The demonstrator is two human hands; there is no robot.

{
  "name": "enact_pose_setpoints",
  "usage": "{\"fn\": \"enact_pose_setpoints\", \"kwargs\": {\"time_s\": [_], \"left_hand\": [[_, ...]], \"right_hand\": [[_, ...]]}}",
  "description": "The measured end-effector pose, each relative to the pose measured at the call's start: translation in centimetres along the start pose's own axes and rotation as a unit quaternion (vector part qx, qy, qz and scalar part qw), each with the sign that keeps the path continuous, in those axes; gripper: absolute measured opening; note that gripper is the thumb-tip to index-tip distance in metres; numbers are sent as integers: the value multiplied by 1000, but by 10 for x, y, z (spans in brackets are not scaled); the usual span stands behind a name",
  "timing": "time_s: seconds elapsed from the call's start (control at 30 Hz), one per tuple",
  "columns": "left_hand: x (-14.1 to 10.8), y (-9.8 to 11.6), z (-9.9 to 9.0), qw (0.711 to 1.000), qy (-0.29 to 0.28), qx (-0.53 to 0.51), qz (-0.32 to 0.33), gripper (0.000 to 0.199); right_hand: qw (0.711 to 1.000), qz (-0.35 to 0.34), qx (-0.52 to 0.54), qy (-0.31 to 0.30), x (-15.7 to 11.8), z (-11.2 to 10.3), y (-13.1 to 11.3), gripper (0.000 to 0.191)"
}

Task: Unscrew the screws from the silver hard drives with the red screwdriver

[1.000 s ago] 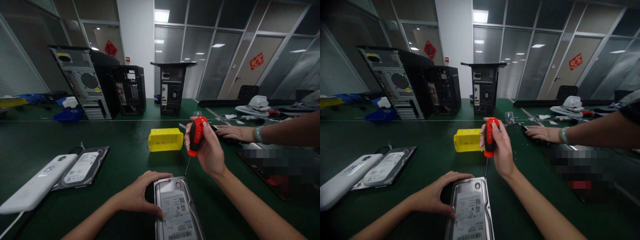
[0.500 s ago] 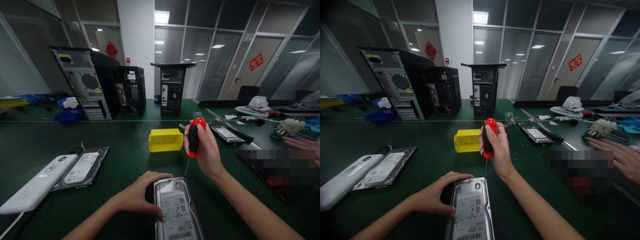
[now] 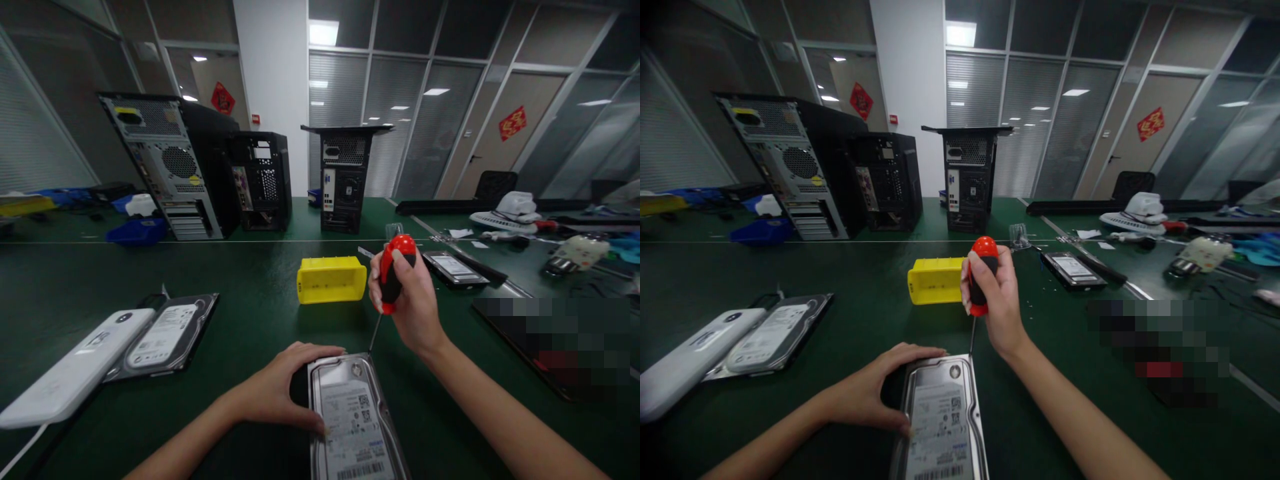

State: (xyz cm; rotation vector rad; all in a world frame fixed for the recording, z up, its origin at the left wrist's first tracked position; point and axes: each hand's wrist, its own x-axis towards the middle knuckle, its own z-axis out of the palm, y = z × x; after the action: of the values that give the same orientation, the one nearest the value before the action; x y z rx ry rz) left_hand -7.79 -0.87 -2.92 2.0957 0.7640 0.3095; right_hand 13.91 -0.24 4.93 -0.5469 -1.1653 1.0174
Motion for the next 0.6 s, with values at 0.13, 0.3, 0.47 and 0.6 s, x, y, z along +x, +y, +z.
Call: {"fn": "enact_pose_setpoints", "kwargs": {"time_s": [0.13, 0.3, 0.47, 0.6], "left_hand": [[0, -1, 0, 1000, 3, -5, -2, 89], [0, -1, 1, 1000, 3, -8, -5, 89], [0, 1, 0, 1000, 4, 0, -4, 88], [1, 1, 1, 1000, 4, 1, 1, 87]], "right_hand": [[999, 22, 27, -2, 0, -1, 0, 34], [1000, 9, 12, -9, -1, 0, 0, 29], [1000, 10, -27, 3, -1, 0, 2, 27], [1000, 20, 8, -9, -1, 0, 3, 32]]}}
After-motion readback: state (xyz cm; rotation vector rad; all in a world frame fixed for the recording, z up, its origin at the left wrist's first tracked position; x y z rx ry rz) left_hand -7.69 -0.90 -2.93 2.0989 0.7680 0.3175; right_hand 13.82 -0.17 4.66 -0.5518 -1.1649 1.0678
